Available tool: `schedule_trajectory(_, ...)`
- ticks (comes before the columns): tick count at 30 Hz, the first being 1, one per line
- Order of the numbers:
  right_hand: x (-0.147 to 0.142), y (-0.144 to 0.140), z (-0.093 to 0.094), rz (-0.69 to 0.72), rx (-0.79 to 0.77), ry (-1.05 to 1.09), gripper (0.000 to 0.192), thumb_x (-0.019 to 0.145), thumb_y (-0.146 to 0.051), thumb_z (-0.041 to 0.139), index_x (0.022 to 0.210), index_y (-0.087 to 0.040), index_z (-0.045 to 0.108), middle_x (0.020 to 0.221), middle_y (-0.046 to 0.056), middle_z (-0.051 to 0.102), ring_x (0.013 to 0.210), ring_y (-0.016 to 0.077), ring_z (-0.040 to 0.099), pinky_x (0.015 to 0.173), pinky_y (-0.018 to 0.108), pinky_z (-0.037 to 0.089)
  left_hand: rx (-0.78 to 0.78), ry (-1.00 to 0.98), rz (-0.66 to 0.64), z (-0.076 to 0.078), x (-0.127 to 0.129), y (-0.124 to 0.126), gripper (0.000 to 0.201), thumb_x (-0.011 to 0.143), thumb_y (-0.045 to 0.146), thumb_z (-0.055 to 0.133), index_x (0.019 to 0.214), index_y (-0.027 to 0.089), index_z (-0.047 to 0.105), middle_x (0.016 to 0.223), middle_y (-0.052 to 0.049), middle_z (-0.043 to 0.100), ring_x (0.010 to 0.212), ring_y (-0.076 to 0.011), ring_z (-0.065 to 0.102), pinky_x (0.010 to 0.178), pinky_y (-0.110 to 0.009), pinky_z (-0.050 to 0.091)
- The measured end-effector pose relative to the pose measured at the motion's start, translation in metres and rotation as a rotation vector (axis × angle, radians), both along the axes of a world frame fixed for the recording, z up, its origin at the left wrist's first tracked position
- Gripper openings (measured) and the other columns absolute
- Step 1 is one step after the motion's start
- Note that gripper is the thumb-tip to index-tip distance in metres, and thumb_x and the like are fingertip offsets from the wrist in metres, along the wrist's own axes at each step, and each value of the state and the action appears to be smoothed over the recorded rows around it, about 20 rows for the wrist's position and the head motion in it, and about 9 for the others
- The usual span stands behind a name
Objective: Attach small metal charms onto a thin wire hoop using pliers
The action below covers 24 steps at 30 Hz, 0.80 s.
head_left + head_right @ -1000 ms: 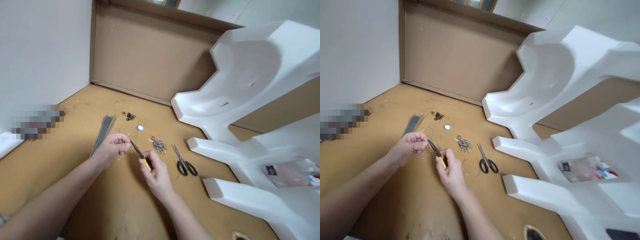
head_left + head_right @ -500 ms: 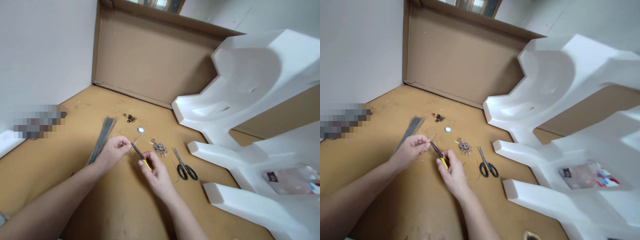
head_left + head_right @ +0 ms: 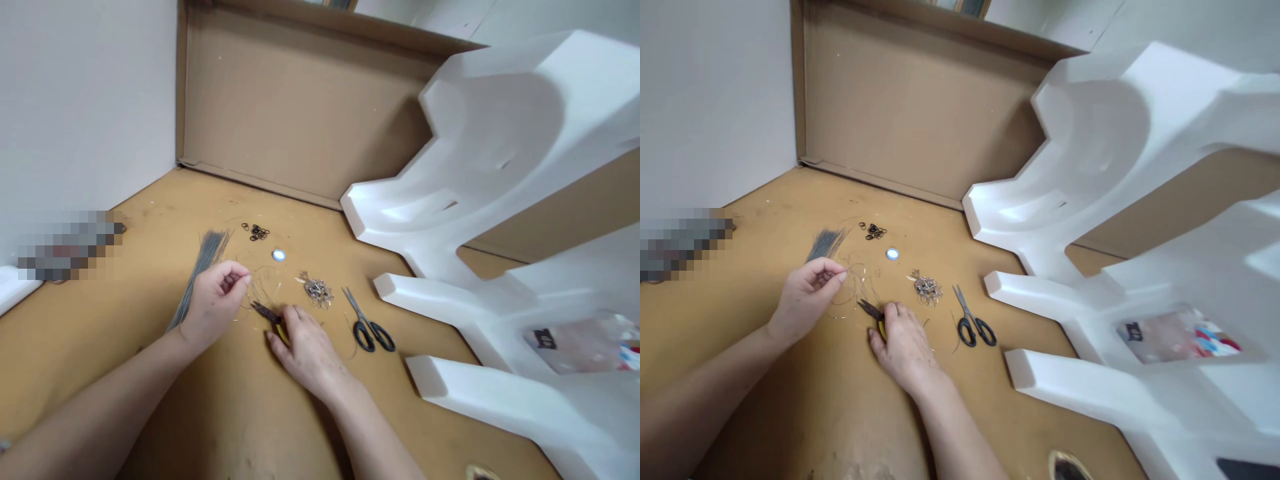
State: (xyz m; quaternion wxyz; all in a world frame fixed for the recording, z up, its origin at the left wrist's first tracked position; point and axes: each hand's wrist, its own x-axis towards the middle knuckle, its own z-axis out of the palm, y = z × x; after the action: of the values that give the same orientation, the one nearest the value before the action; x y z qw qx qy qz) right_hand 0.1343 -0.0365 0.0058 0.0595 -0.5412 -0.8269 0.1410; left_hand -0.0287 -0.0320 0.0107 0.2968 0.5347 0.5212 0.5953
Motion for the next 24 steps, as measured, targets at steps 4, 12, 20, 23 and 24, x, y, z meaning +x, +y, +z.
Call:
schedule_trajectory(4, 0.0, -0.002, 0.001, 0.018, -0.046, -0.014, 0.023, 0.075, -0.03, 0.048, 0.092, -0.014, 0.049, 0.098, 0.013, 0.052, 0.092, 0.0231, 0.047, 0.079, 0.034, 0.039, 0.128, 0.189, 0.027, -0.002, 0.0, -0.002, 0.009, 0.072, 0.016, 0.048, 0.066, 0.018, 0.055, 0.056, 0.003, 0.053, 0.052, -0.0079, 0.046, 0.051, -0.02, 0.038)
schedule_trajectory(12, 0.002, -0.003, 0.002, 0.062, -0.046, 0.014, 0.029, 0.07, -0.028, 0.054, 0.096, -0.014, 0.053, 0.098, 0.013, 0.051, 0.09, 0.0237, 0.046, 0.08, 0.038, 0.037, 0.306, 0.412, 0.061, -0.004, 0.0, -0.003, 0.013, 0.074, 0.011, 0.045, 0.066, 0.018, 0.053, 0.058, 0.003, 0.052, 0.055, -0.0083, 0.047, 0.053, -0.02, 0.038)
schedule_trajectory(20, 0.002, -0.002, 0.011, -0.158, -0.052, 0.809, 0.021, 0.081, -0.033, 0.039, 0.083, -0.019, 0.054, 0.077, 0.003, 0.057, 0.075, 0.0164, 0.052, 0.07, 0.029, 0.04, 0.404, 0.578, 0.066, -0.008, 0.001, -0.004, 0.013, 0.077, 0.014, 0.044, 0.07, 0.018, 0.054, 0.062, 0.0, 0.056, 0.058, -0.0102, 0.051, 0.054, -0.022, 0.038)
schedule_trajectory(23, 0.001, -0.002, 0.014, -0.24, -0.056, 1.034, 0.022, 0.079, -0.037, 0.043, 0.075, -0.019, 0.056, 0.069, 0.001, 0.056, 0.067, 0.0141, 0.05, 0.066, 0.027, 0.039, 0.422, 0.647, 0.05, -0.01, 0.002, -0.006, 0.015, 0.078, 0.016, 0.042, 0.07, 0.018, 0.054, 0.061, -0.001, 0.056, 0.057, -0.0113, 0.051, 0.054, -0.023, 0.038)
schedule_trajectory(24, 0.001, -0.002, 0.014, -0.258, -0.061, 1.07, 0.021, 0.078, -0.037, 0.046, 0.072, -0.019, 0.056, 0.066, 0.0, 0.055, 0.064, 0.0133, 0.048, 0.064, 0.026, 0.038, 0.426, 0.668, 0.044, -0.01, 0.003, -0.006, 0.015, 0.078, 0.016, 0.042, 0.069, 0.018, 0.054, 0.061, -0.001, 0.057, 0.057, -0.0116, 0.051, 0.054, -0.024, 0.038)
